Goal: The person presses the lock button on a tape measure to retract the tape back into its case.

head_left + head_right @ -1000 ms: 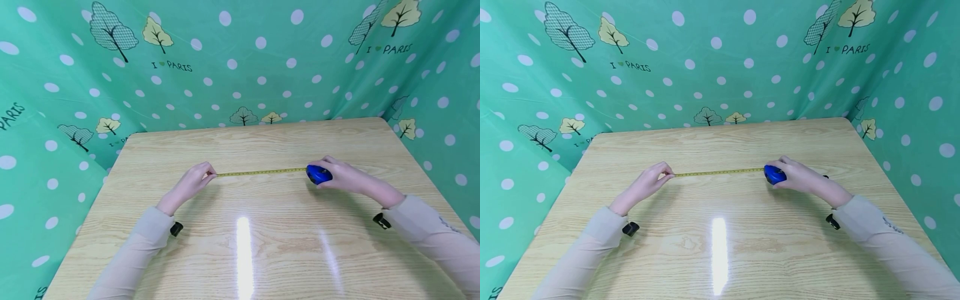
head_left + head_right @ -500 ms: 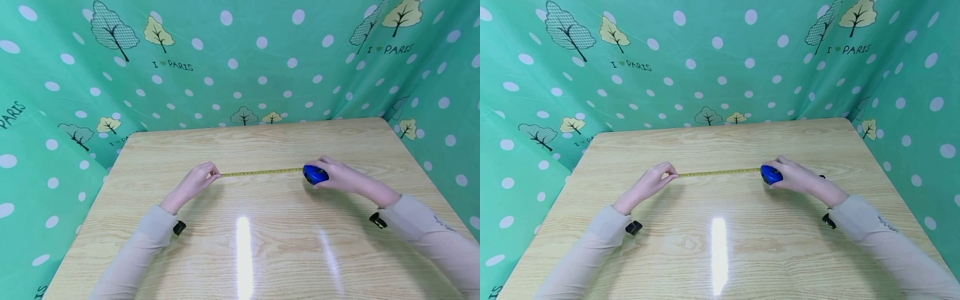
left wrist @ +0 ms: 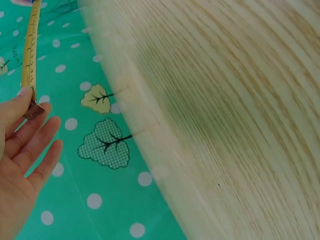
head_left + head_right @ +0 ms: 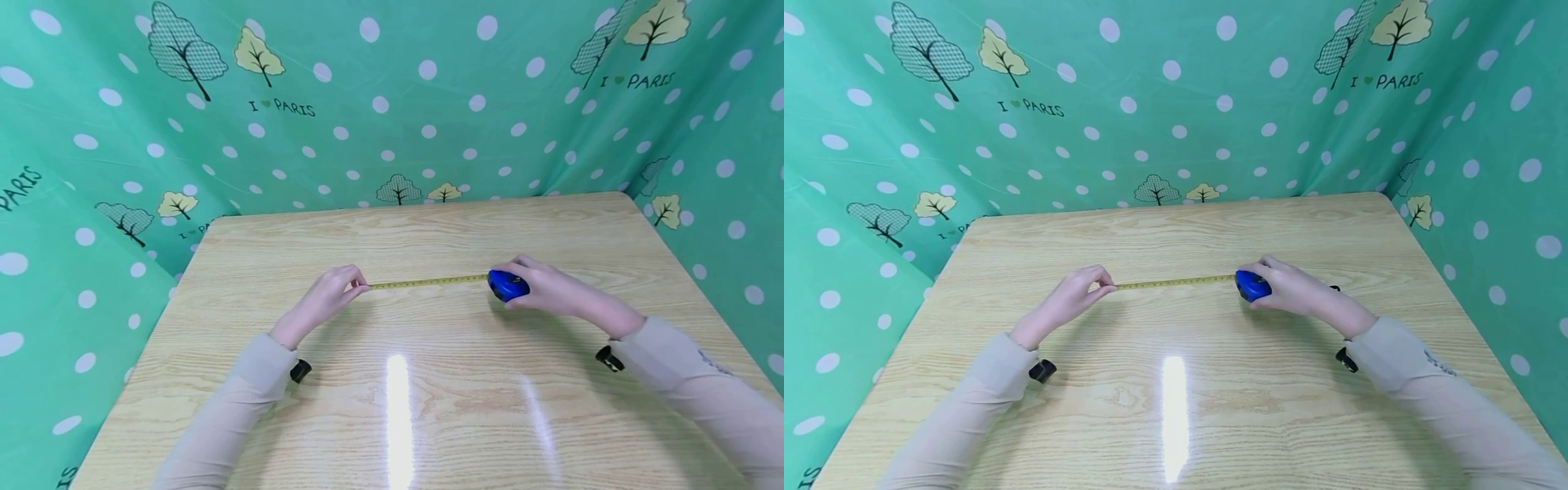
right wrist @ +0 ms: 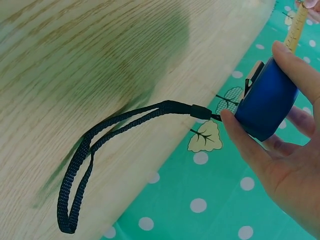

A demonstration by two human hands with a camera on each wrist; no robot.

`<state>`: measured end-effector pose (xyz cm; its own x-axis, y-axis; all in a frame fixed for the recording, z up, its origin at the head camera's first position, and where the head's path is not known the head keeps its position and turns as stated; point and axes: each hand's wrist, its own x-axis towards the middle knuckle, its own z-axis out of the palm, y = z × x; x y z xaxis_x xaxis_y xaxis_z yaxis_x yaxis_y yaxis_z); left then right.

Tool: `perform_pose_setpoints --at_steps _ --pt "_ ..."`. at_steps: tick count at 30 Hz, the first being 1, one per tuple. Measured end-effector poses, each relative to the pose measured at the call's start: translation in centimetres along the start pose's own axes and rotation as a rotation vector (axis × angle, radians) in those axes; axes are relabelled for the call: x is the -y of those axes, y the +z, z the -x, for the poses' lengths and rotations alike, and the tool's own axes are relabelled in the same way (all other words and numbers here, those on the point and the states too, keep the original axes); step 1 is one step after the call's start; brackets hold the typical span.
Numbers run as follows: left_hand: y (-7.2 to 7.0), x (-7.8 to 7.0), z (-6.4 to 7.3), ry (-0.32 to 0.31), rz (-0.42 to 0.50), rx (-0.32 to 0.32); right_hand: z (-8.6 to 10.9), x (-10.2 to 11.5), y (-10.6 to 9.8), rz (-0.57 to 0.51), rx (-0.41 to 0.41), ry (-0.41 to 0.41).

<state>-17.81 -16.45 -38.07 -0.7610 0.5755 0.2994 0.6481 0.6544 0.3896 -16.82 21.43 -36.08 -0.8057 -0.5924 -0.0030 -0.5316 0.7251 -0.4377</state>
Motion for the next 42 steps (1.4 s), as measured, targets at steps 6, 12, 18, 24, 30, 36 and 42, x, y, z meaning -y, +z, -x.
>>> perform_pose_setpoints --at_steps 6,12,18,24,30,36,42 --pt "0.2 -0.2 -0.2 0.003 0.001 0.005 -0.1 0.1 0.1 0.002 0.000 -0.002" --pt "0.4 -0.4 -0.3 0.024 0.015 -0.002 -0.2 0.3 0.2 0.017 0.000 -0.010" --pt "0.6 -0.5 -0.4 0.039 0.028 -0.004 -0.4 0.5 0.3 0.024 0.015 -0.004" --pt "0.9 -0.6 -0.7 0.063 0.047 0.002 -0.7 0.7 0.5 0.028 0.014 0.002" --pt "1.1 -0.8 -0.9 0.054 0.065 0.012 -0.8 0.8 0.5 0.034 0.010 0.000" --pt "1.3 -1.1 -1.2 0.066 0.032 0.013 -0.9 0.9 0.7 0.049 -0.002 -0.028" --pt "1.4 -1.4 -1.3 0.052 0.055 0.031 -1.1 1.0 0.9 0.050 -0.019 -0.040"
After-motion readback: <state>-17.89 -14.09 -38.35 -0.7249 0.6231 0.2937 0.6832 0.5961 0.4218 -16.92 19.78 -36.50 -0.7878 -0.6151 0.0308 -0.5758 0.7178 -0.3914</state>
